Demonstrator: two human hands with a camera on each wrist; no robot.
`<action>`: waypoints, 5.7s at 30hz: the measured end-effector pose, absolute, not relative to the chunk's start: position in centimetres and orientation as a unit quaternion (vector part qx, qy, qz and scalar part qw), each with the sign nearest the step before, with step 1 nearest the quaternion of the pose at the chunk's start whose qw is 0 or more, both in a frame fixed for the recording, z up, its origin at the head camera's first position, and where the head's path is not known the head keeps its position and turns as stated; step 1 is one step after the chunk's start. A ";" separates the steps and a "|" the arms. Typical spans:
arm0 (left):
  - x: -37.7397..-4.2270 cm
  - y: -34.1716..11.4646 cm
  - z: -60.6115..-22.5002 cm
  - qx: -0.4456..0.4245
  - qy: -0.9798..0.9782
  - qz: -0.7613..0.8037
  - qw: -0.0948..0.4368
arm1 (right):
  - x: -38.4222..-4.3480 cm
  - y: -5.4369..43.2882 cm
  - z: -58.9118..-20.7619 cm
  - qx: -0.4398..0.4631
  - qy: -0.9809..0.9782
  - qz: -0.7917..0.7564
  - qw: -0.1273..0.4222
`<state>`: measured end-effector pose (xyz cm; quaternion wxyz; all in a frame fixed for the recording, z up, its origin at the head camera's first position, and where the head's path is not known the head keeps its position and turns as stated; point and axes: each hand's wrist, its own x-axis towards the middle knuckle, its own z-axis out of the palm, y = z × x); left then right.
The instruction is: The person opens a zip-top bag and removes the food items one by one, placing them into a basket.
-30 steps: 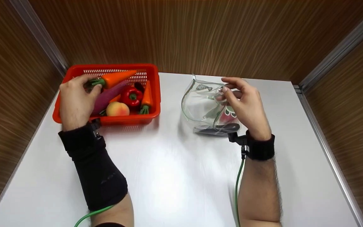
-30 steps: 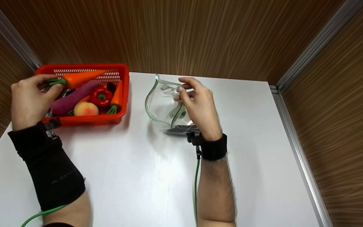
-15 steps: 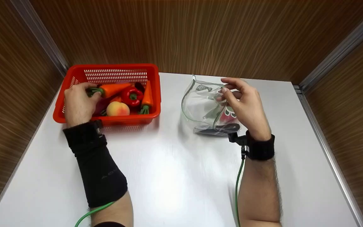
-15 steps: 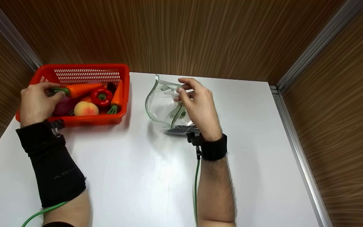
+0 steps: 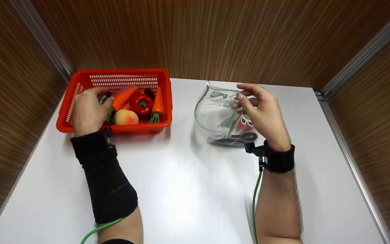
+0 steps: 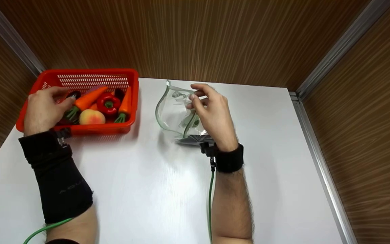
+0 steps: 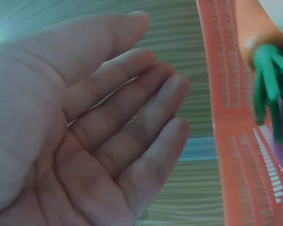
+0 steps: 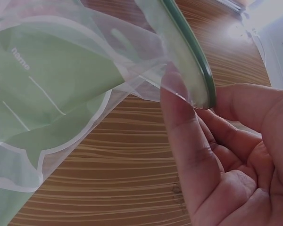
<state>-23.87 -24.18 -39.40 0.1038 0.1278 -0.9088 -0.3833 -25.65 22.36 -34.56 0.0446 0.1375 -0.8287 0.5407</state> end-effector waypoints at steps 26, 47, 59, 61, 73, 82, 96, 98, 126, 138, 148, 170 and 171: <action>-23.1 -13.1 -35.1 -0.088 -0.922 -0.349 0.142 | -25.6 22.1 -34.6 0.145 -0.827 0.540 0.052; -24.3 -4.5 -36.8 -0.267 -0.904 -0.316 0.106 | -25.4 22.1 -34.5 0.152 -0.831 0.532 0.049; -25.3 -1.8 -38.7 -0.307 -0.906 -0.284 0.066 | -24.7 21.7 -34.1 0.181 -0.826 0.533 0.013; -25.4 -1.3 -39.1 -0.308 -0.910 -0.273 0.049 | -24.5 21.6 -34.0 0.184 -0.828 0.529 0.010; -26.2 1.0 -42.2 -0.316 -0.917 -0.241 -0.005 | -24.0 21.6 -33.9 0.201 -0.828 0.523 -0.004; -26.8 2.3 -44.3 -0.267 -0.940 -0.204 -0.053 | -24.2 21.6 -34.0 0.210 -0.836 0.507 -0.021; -26.5 3.5 -47.2 -0.254 -0.955 -0.145 -0.048 | -24.4 21.5 -34.3 0.217 -0.847 0.484 -0.043; -26.4 3.7 -47.4 -0.250 -0.956 -0.144 -0.047 | -24.5 21.5 -34.4 0.218 -0.848 0.480 -0.047; -27.8 3.6 -48.4 -0.290 -0.942 -0.169 -0.012 | -24.8 21.8 -34.5 0.195 -0.857 0.474 -0.053; -28.2 1.7 -45.4 -0.328 -0.918 -0.223 0.031 | -24.8 22.2 -34.1 0.169 -0.851 0.495 -0.038; -28.0 0.2 -43.1 -0.320 -0.917 -0.235 0.034 | -25.0 22.7 -34.2 0.166 -0.841 0.515 -0.007; -25.7 -5.1 -37.9 -0.306 -0.889 -0.317 0.125 | -25.1 22.9 -34.0 0.156 -0.841 0.517 0.022; -25.5 -5.4 -37.7 -0.304 -0.888 -0.318 0.131 | -25.1 22.9 -34.0 0.155 -0.842 0.517 0.022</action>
